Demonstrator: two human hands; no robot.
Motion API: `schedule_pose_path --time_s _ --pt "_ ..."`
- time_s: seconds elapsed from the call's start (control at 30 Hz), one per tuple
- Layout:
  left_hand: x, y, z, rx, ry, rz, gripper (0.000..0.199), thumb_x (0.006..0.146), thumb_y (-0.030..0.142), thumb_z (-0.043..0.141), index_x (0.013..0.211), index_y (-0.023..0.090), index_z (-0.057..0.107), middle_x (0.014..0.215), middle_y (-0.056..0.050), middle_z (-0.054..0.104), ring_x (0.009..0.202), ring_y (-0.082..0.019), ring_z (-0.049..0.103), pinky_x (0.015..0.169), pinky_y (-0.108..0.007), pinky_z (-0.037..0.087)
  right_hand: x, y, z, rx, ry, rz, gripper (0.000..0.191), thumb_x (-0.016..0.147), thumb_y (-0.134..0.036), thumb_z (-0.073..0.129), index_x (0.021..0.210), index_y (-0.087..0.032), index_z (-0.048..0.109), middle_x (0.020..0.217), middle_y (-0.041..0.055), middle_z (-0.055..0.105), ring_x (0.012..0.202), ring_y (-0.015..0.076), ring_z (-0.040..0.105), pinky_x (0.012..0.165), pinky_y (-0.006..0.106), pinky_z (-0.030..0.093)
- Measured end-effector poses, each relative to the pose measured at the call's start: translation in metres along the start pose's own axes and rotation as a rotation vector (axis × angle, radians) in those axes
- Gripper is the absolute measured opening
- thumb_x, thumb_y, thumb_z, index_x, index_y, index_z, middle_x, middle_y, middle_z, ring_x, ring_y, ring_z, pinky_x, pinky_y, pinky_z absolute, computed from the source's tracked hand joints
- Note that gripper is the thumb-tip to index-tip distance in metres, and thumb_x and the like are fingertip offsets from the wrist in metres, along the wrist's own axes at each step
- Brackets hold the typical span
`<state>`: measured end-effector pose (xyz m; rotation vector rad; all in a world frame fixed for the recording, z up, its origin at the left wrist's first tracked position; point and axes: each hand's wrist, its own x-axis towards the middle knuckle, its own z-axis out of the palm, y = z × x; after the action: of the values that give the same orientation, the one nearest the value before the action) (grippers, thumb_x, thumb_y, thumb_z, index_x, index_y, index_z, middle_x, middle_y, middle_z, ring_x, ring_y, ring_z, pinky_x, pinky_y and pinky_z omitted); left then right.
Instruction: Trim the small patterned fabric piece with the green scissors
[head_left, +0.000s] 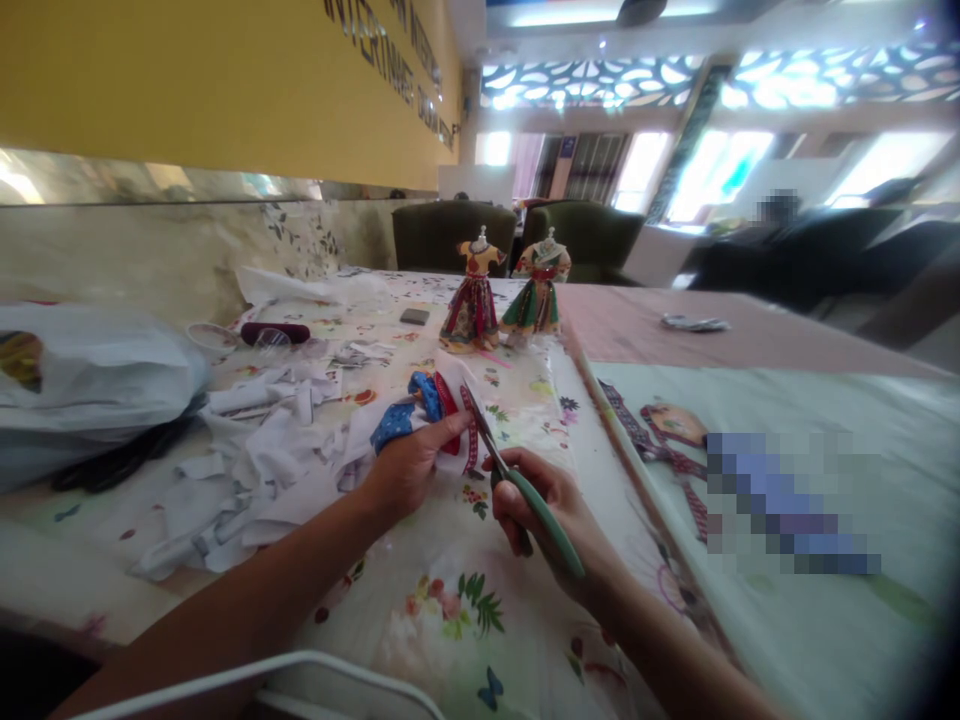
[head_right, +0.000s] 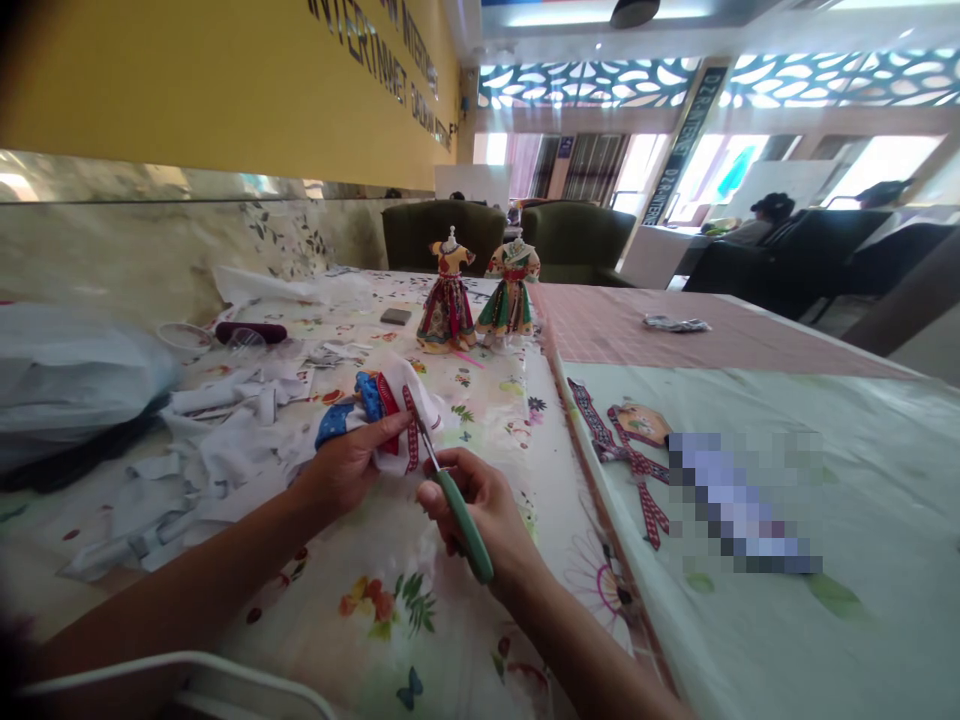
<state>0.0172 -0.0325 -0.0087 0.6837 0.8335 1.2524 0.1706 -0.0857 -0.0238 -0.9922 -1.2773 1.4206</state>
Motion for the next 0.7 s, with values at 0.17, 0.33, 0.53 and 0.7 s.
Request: schedule_pose_path --time_s 0.17,0.33,0.53,0.7 --pt "-0.0002 0.0007 -0.0001 0.029 -0.022 0.024 0.030 0.061 0.027 0.089 0.085 0.014 0.078 0.079 -0.006 0.079 0.072 -0.023 0.075 0.070 -0.032 0.059 0.0005 -0.0010 -0.0011 -0.007 -0.007 -0.008 0.049 0.073 -0.060 0.079 0.088 -0.018 0.058 0.059 -0.0079 0.051 0.041 0.0057 0.043 0.038 0.018 0.036" --pt "0.0004 0.0007 -0.0014 0.035 -0.025 0.021 0.030 0.060 0.028 0.089 0.085 0.014 0.078 0.079 -0.007 0.079 0.074 -0.024 0.075 0.070 -0.032 0.059 0.0000 -0.0032 -0.0016 -0.024 -0.014 -0.018 0.047 0.075 -0.060 0.077 0.086 -0.019 0.057 0.056 -0.0079 0.049 0.040 0.0068 0.042 0.037 0.019 0.035" --pt "-0.0001 0.0016 0.0003 0.042 -0.020 0.022 0.032 0.060 0.028 0.089 0.085 0.014 0.078 0.075 -0.006 0.078 0.071 -0.024 0.074 0.069 -0.033 0.059 -0.0005 -0.0045 -0.0015 -0.032 -0.024 -0.007 0.047 0.075 -0.060 0.077 0.086 -0.019 0.057 0.055 -0.0086 0.048 0.039 0.0064 0.041 0.037 0.019 0.035" --pt "0.0005 0.0013 -0.0001 0.027 -0.016 0.059 0.041 0.058 0.025 0.090 0.097 0.016 0.078 0.077 -0.004 0.078 0.068 -0.022 0.074 0.068 -0.031 0.059 -0.0008 -0.0060 -0.0015 -0.037 -0.022 -0.002 0.046 0.077 -0.060 0.076 0.085 -0.019 0.056 0.053 -0.0092 0.047 0.038 0.0062 0.040 0.036 0.019 0.034"
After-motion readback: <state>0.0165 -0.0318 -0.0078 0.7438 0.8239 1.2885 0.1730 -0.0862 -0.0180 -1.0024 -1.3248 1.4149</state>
